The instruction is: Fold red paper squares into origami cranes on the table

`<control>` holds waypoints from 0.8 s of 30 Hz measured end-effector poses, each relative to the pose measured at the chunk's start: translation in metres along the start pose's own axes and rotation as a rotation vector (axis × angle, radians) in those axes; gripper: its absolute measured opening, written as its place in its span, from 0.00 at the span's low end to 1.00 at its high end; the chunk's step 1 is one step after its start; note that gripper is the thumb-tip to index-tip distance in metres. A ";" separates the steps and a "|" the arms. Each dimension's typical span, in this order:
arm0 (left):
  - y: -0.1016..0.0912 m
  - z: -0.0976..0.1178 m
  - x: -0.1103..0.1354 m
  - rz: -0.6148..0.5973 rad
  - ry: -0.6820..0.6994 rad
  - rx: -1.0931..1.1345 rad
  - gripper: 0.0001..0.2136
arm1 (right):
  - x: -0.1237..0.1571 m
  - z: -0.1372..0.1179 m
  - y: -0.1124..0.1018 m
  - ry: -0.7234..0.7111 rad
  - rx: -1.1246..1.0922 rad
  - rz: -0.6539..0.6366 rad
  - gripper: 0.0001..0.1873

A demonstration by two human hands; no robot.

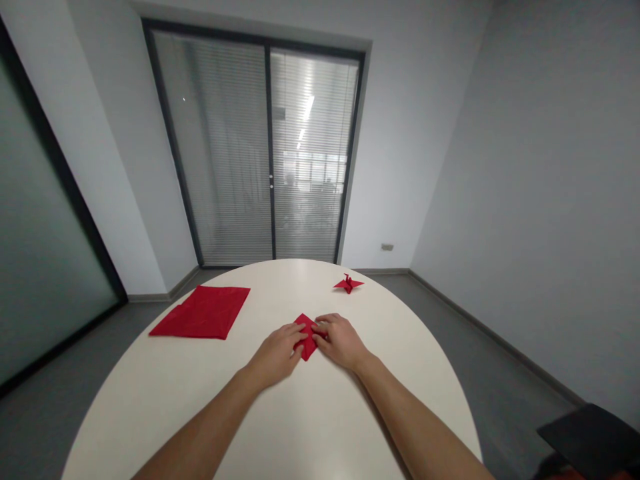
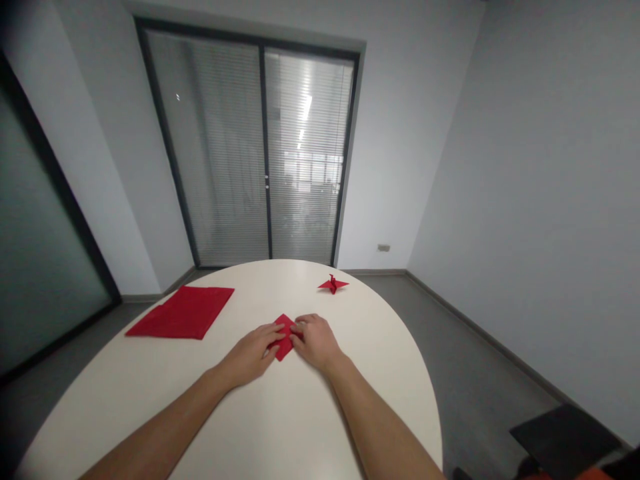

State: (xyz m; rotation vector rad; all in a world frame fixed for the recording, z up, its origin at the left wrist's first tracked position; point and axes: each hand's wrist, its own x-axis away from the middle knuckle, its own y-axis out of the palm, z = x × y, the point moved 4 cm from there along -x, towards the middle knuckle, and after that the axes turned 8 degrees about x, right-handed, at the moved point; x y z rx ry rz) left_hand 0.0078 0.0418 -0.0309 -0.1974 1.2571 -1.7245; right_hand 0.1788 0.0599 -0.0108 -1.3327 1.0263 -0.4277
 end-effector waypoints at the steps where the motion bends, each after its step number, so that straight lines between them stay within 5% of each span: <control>1: 0.000 0.000 0.000 0.001 0.002 -0.001 0.18 | 0.000 -0.001 0.000 -0.018 -0.008 0.002 0.14; 24: -0.005 0.001 -0.001 -0.007 -0.148 -0.203 0.15 | 0.001 -0.011 -0.004 -0.201 -0.196 0.020 0.06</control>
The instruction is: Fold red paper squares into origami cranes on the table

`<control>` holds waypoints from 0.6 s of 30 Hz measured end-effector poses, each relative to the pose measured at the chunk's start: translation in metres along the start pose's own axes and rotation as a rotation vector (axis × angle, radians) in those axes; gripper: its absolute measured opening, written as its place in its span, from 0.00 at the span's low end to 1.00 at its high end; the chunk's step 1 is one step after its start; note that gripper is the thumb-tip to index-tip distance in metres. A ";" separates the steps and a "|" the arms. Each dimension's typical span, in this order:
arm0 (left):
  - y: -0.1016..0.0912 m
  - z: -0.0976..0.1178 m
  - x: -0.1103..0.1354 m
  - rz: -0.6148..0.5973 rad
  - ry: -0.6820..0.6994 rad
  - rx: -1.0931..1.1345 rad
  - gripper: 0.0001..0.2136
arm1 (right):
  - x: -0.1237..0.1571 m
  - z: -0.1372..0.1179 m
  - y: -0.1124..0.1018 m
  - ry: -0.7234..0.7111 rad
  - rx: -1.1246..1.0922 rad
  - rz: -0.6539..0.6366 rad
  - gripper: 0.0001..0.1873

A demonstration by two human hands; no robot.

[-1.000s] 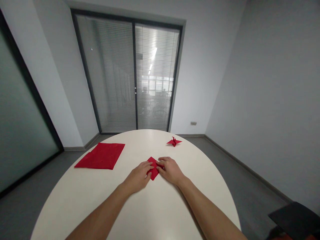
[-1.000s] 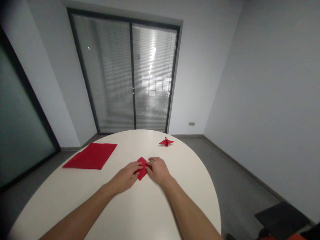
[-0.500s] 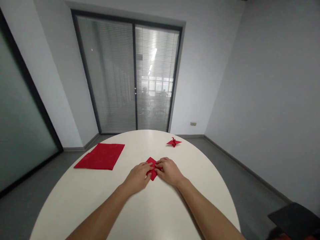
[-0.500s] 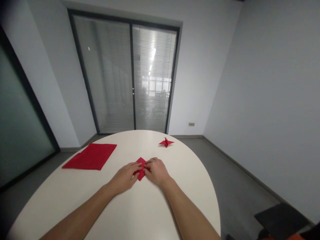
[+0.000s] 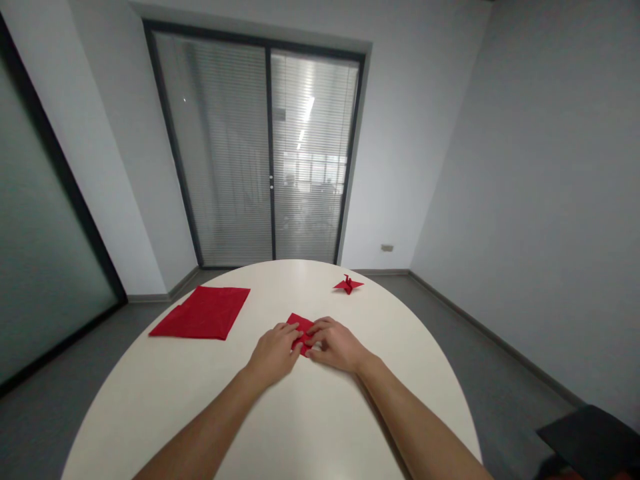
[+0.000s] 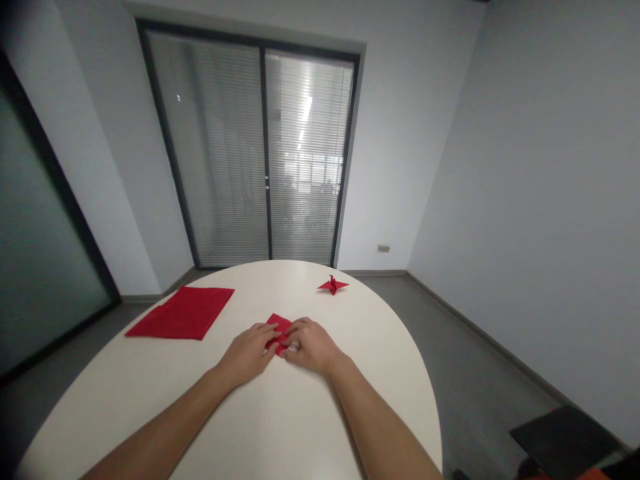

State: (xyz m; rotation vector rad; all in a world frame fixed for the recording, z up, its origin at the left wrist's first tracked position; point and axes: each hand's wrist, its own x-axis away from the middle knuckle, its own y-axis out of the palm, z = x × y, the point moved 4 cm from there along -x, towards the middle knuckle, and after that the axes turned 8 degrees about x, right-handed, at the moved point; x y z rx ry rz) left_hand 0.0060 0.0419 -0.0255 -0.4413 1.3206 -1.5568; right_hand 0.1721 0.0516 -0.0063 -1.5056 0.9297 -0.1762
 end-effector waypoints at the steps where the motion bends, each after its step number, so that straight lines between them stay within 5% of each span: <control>1: 0.000 0.000 0.000 0.001 -0.007 -0.006 0.15 | 0.000 -0.001 0.000 -0.013 -0.009 -0.005 0.06; 8: -0.002 0.000 0.001 0.007 0.012 0.005 0.18 | -0.001 0.003 0.002 0.002 0.016 -0.011 0.15; 18: -0.005 0.001 0.004 -0.025 0.131 0.141 0.17 | 0.002 0.007 -0.002 0.098 0.047 0.000 0.13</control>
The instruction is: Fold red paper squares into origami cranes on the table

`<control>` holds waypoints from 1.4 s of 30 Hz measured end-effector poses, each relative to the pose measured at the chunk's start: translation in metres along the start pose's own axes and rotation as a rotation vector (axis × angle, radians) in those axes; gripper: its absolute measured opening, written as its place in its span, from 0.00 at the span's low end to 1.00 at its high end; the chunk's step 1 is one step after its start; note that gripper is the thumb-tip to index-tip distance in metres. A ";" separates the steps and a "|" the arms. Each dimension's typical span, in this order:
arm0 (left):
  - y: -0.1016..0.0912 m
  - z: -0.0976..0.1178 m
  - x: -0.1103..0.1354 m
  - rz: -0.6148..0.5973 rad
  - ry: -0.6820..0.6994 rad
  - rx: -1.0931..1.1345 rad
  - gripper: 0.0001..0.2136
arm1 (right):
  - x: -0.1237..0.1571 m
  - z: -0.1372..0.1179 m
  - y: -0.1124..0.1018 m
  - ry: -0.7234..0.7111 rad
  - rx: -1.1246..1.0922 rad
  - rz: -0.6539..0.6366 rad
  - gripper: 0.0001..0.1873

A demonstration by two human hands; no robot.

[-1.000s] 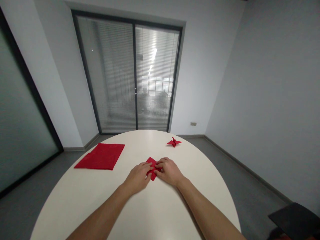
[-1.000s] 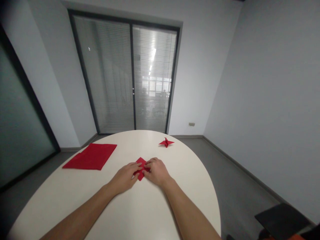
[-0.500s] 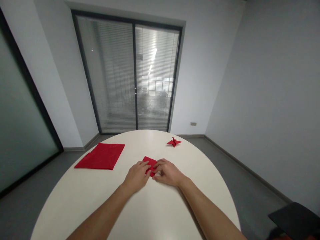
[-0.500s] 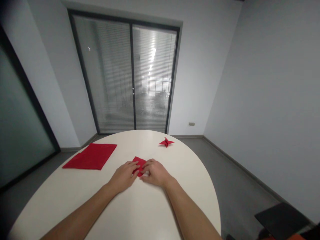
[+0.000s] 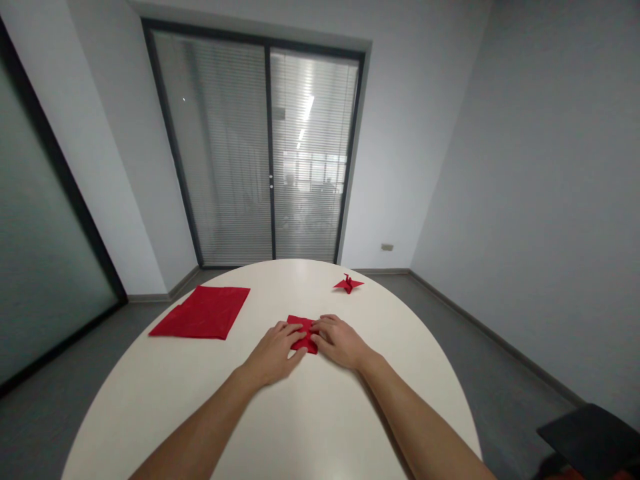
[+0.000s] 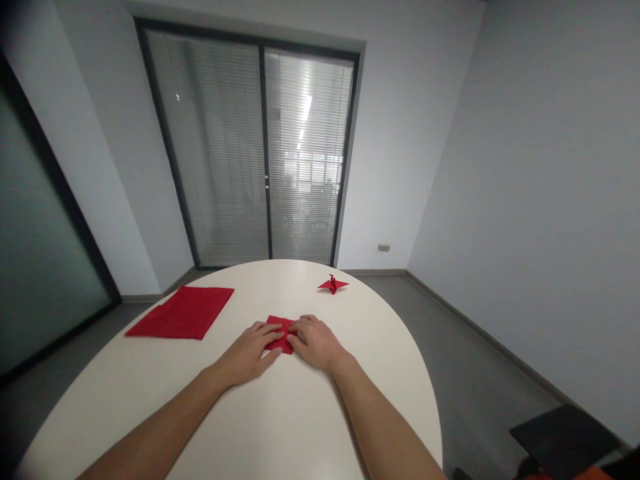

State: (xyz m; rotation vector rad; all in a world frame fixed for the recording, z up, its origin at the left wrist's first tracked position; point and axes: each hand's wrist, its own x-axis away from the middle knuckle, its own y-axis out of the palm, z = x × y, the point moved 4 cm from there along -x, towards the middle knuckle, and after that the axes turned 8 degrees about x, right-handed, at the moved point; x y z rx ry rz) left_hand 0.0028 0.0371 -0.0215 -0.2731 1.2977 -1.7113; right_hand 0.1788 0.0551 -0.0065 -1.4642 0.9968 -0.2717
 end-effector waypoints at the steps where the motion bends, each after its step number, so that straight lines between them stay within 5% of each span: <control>1: 0.000 0.002 0.000 -0.010 0.017 0.018 0.17 | 0.000 0.001 0.001 -0.006 -0.004 -0.001 0.14; 11: -0.002 0.007 0.001 -0.036 0.059 0.015 0.20 | 0.002 0.011 0.016 -0.017 0.013 -0.043 0.21; 26: -0.005 -0.001 0.002 -0.032 0.060 0.043 0.21 | 0.002 -0.003 0.002 -0.080 0.004 -0.062 0.24; 42: -0.010 -0.007 0.001 0.027 0.022 0.024 0.18 | 0.001 -0.003 -0.003 -0.107 -0.029 -0.037 0.14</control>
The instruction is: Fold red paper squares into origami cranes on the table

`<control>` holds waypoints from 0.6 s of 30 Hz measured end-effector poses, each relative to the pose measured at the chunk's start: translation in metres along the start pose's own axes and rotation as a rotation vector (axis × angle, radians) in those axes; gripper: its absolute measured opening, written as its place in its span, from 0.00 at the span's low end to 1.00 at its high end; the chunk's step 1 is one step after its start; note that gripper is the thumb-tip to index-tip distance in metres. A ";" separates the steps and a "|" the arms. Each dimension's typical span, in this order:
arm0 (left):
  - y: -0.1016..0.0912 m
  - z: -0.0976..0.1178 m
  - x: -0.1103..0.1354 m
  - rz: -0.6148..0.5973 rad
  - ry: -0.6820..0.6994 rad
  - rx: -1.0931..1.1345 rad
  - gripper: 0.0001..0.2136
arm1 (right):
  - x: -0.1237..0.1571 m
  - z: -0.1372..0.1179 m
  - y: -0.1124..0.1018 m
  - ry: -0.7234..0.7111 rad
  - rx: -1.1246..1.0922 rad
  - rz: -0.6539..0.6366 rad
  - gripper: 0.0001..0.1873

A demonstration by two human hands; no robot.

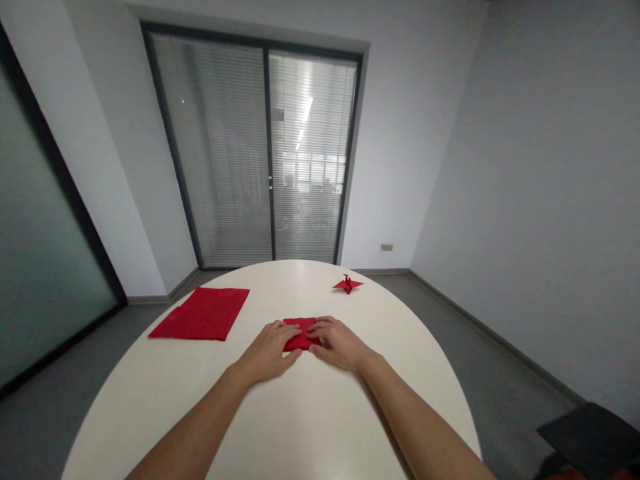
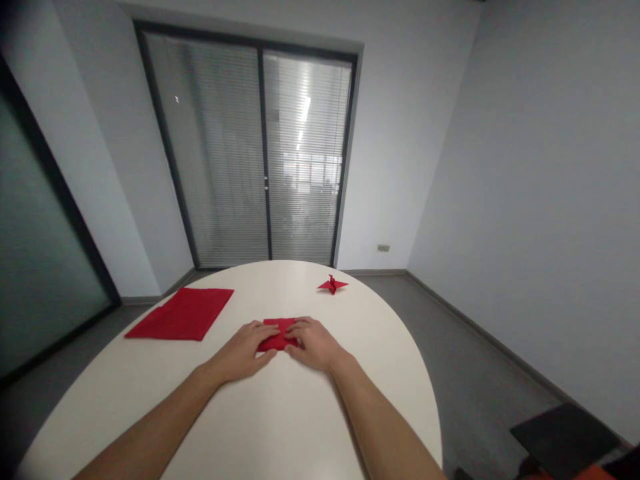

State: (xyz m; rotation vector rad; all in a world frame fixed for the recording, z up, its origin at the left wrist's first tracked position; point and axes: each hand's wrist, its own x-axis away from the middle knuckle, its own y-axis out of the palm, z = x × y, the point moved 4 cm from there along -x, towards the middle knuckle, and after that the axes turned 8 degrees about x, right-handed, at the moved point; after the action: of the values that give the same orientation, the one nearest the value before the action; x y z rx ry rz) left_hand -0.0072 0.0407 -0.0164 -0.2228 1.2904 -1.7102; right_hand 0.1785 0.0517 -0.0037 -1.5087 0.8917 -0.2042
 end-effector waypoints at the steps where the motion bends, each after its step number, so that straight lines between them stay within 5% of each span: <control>1: -0.002 0.001 0.001 0.001 0.002 0.008 0.19 | 0.000 0.001 0.001 0.001 0.003 0.000 0.14; 18: -0.009 -0.002 0.002 0.002 -0.040 0.082 0.15 | -0.003 -0.005 -0.002 -0.043 -0.013 0.001 0.10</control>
State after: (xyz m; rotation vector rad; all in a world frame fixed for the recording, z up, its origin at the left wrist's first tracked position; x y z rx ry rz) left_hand -0.0146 0.0402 -0.0104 -0.2062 1.1888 -1.7444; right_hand 0.1739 0.0493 0.0000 -1.5190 0.8608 -0.1649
